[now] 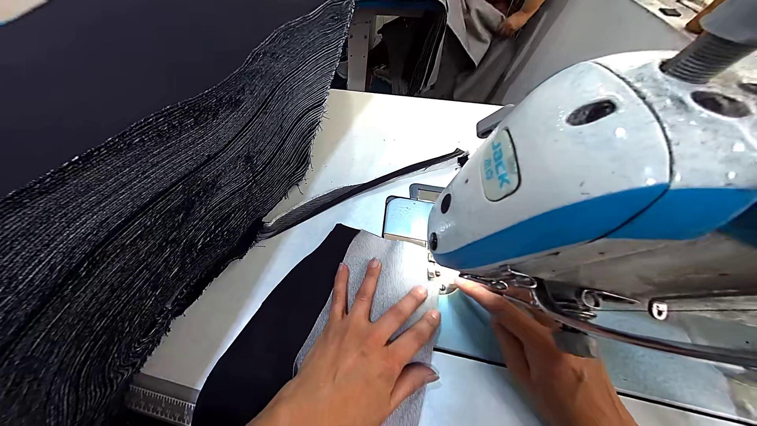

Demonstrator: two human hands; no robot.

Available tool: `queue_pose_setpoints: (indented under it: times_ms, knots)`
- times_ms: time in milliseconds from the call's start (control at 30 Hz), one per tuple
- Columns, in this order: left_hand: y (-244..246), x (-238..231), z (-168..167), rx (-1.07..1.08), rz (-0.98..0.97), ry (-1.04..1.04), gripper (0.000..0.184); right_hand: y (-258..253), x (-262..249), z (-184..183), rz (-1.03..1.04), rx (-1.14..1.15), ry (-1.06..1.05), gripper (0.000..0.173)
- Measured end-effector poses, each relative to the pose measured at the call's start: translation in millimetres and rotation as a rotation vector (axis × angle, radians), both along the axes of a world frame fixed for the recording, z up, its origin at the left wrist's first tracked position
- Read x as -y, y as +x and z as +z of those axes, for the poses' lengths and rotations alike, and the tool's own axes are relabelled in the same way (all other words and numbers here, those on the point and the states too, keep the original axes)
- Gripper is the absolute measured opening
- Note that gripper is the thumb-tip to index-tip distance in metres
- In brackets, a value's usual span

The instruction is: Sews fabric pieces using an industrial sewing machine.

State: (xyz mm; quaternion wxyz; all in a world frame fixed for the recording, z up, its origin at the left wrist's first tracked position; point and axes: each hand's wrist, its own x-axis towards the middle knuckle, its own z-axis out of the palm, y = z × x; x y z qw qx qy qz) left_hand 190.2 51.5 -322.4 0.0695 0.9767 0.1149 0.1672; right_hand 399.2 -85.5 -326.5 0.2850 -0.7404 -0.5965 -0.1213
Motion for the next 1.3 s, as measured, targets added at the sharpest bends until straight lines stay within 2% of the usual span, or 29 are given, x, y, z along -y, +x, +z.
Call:
queue_pose_setpoints:
  times_ms: [133, 333, 533, 867, 967, 1067, 1133, 1200, 1233, 1300]
  knots:
    - [14.3, -19.1, 5.1, -0.008, -0.008, -0.039, 0.049, 3.1, 3.4, 11.1, -0.015, 0.013, 0.066, 0.030]
    - [31.1, -39.0, 9.2, -0.012, 0.000, -0.052, 0.050, 3.2, 4.4, 16.9, -0.020, -0.004, 0.062, 0.030]
    - [30.7, -40.5, 10.6, -0.024, 0.004, -0.027, 0.051, 4.5, 4.9, 16.5, -0.012, -0.007, 0.072, 0.028]
    - [32.5, -39.6, 17.9, -0.114, 0.019, -0.120, 0.051, 13.2, -3.8, 7.6, -0.016, -0.007, 0.125, 0.033]
    - [12.7, -14.1, 17.9, -0.158, 0.071, -0.163, 0.055, -0.5, -2.0, 12.5, 0.025, -0.052, 0.144, 0.032]
    - [-35.3, 41.9, 4.9, 0.001, 0.132, -0.129, 0.051, -54.0, 19.7, 18.5, 0.211, -0.162, 0.058, 0.026]
    - [-70.0, 68.7, 7.6, 0.048, 0.135, -0.245, 0.044, -93.8, 38.3, 9.8, 0.320, -0.212, -0.009, 0.022]
    - [-95.5, 64.9, 21.3, 0.133, 0.221, -0.333, 0.037, -118.4, 52.2, 0.1, 0.334, -0.163, -0.026, 0.021]
    - [-104.2, 50.6, 26.1, 0.185, 0.312, -0.270, 0.035, -125.1, 56.6, -2.3, 0.325, -0.151, -0.024, 0.022]
    - [-115.7, 12.6, 33.7, 0.114, 0.504, -0.175, 0.044, -133.3, 59.5, -3.7, 0.286, -0.143, -0.002, 0.023]
